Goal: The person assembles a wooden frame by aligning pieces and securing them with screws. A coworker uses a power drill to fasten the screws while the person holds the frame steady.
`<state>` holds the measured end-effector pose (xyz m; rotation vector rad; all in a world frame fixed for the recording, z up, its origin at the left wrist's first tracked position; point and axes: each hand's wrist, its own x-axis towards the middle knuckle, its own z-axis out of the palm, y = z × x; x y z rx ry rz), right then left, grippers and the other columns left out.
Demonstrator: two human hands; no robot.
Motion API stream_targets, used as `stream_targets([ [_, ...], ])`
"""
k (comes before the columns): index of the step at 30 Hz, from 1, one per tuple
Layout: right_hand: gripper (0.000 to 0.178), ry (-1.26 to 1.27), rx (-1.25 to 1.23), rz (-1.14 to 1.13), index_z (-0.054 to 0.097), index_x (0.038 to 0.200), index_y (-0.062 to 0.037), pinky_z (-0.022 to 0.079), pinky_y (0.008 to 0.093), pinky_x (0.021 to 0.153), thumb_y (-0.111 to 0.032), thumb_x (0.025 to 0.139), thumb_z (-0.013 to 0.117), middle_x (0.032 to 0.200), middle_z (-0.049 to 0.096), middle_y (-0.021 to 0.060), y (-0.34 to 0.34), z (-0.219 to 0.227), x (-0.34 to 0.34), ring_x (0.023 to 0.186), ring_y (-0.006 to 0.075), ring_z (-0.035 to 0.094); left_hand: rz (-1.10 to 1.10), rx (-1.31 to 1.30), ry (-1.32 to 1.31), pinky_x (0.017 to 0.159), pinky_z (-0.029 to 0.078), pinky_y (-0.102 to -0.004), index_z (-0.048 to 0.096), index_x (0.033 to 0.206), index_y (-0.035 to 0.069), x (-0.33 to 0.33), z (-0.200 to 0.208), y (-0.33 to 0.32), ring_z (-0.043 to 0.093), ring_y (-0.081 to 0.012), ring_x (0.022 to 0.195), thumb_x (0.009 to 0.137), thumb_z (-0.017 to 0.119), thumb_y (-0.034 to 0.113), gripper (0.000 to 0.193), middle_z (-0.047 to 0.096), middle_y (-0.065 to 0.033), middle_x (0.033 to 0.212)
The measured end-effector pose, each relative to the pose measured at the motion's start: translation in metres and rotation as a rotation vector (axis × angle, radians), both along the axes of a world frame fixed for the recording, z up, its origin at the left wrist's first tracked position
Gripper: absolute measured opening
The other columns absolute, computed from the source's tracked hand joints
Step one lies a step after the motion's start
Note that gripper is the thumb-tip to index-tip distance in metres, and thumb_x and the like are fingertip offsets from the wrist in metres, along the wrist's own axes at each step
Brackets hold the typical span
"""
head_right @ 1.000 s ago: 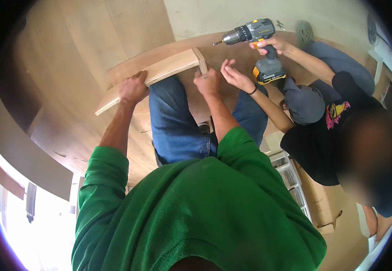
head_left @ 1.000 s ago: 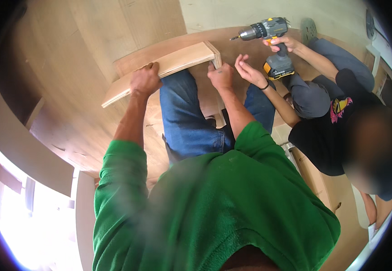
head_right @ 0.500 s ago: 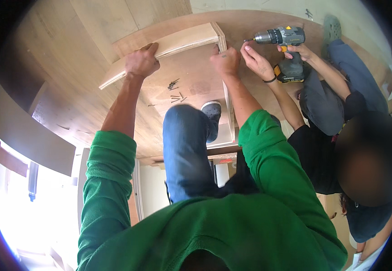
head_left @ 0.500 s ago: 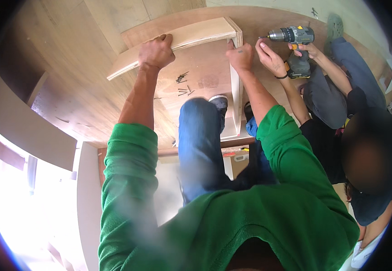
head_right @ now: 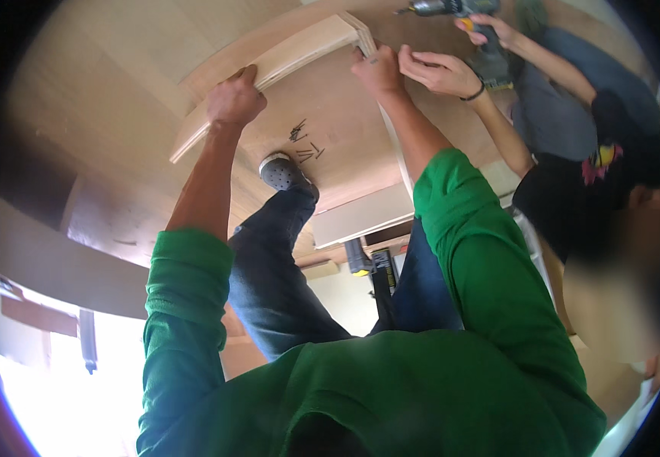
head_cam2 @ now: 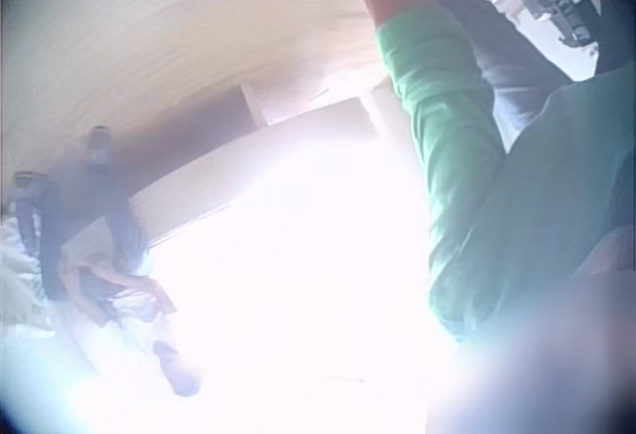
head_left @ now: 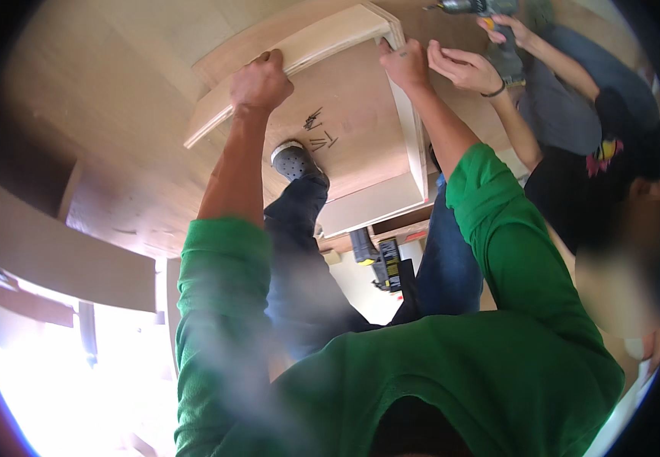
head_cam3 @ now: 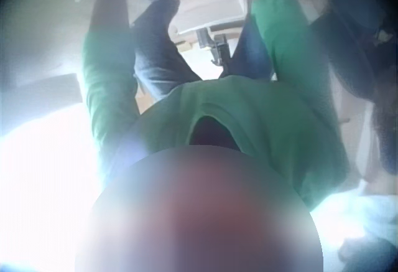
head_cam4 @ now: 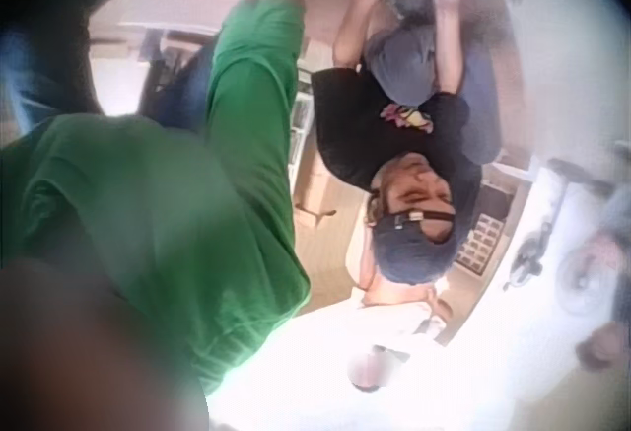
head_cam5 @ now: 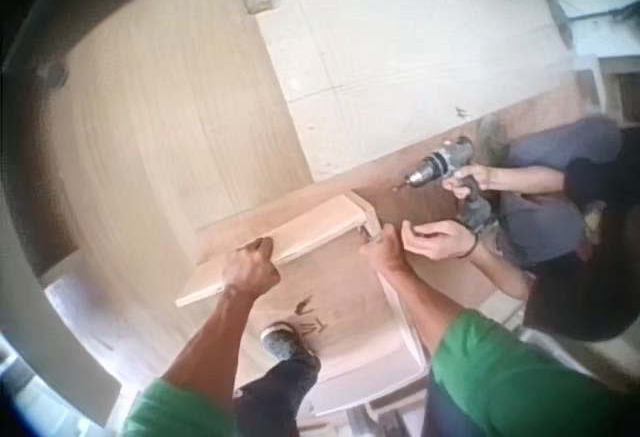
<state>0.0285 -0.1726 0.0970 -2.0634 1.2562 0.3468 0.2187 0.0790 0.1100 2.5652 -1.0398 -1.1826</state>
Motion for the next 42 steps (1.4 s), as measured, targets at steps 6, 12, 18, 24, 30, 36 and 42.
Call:
stream_targets([
  [6, 0.013, 0.021, -0.205, 0.359, 0.073, 0.094, -0.0072, 0.055, 0.0461, 0.07, -0.02, 0.095, 0.072, 0.081, 0.069, 0.0142, -0.007, -0.055, -0.037, 0.08, 0.0325, 0.071, -0.083, 0.059, -0.011, 0.083, 0.065, -0.0545, 0.074, 0.115, 0.015, 0.002, 0.0, -0.003, 0.08, -0.042, 0.098, 0.086, 0.069, 0.022, 0.03, 0.083, -0.0143, 0.11],
  [12, 0.048, 0.416, -0.669, 1.044, 0.051, 0.149, -0.0045, 0.061, 0.0373, 0.089, -0.017, 0.104, 0.061, 0.11, 0.071, 0.0162, -0.015, -0.143, -0.082, 0.101, 0.0296, 0.071, -0.072, 0.123, 0.013, 0.087, 0.064, -0.053, 0.077, 0.112, 0.014, 0.004, 0.009, -0.006, 0.08, -0.0409, 0.103, 0.088, 0.069, 0.024, 0.027, 0.083, -0.0153, 0.111],
  [18, 0.048, 0.105, -1.333, 1.396, 0.059, 0.155, -0.0006, 0.063, 0.0351, 0.084, -0.012, 0.108, 0.053, 0.112, 0.073, 0.0148, -0.035, -0.079, -0.055, 0.096, 0.0218, 0.072, -0.12, 0.142, -0.009, 0.088, 0.064, -0.0533, 0.079, 0.116, 0.014, 0.003, 0.007, -0.009, 0.08, -0.0406, 0.103, 0.091, 0.069, 0.026, 0.029, 0.083, -0.019, 0.11],
  [24, 0.033, -0.306, -0.159, 0.631, 0.071, 0.124, -0.0113, 0.056, 0.0405, 0.092, -0.009, 0.091, 0.067, 0.102, 0.075, 0.0086, -0.025, -0.008, -0.007, 0.108, 0.028, 0.07, -0.109, 0.093, -0.044, 0.09, 0.064, -0.0515, 0.082, 0.111, 0.007, -0.001, 0.021, -0.011, 0.081, -0.0415, 0.103, 0.089, 0.071, 0.021, 0.029, 0.083, -0.023, 0.107],
  [30, 0.065, -0.182, -0.094, 0.365, 0.058, 0.152, -0.0135, 0.054, 0.0441, 0.104, -0.009, 0.089, 0.068, 0.127, 0.073, 0.0123, -0.008, -0.014, -0.017, 0.12, 0.0273, 0.068, -0.097, 0.04, -0.077, 0.096, 0.064, -0.0527, 0.083, 0.12, 0.007, -0.009, 0.024, 0.0, 0.08, -0.0426, 0.108, 0.087, 0.072, 0.022, 0.038, 0.083, -0.022, 0.112],
  [36, 0.054, -0.183, -0.156, 0.367, 0.066, 0.146, -0.0063, 0.051, 0.045, 0.11, -0.02, 0.094, 0.069, 0.144, 0.069, 0.0156, -0.026, -0.038, -0.033, 0.128, 0.0316, 0.066, -0.009, -0.786, -0.315, 0.11, 0.054, -0.0568, 0.062, 0.151, 0.011, -0.048, 0.049, 0.067, 0.072, -0.049, 0.115, 0.094, 0.079, 0.031, 0.063, 0.074, -0.0255, 0.131],
  [42, 0.045, -0.084, -0.1, 0.292, 0.075, 0.123, -0.0008, 0.05, 0.0446, 0.101, -0.033, 0.092, 0.073, 0.123, 0.075, 0.0159, -0.042, -0.051, -0.028, 0.113, 0.03, 0.068, 0.978, -0.327, 0.039, 0.077, 0.061, -0.0459, 0.081, 0.102, 0.0, -0.165, 0.029, 0.265, 0.082, -0.0292, 0.083, 0.095, 0.076, 0.028, 0.029, 0.081, -0.0196, 0.086],
])
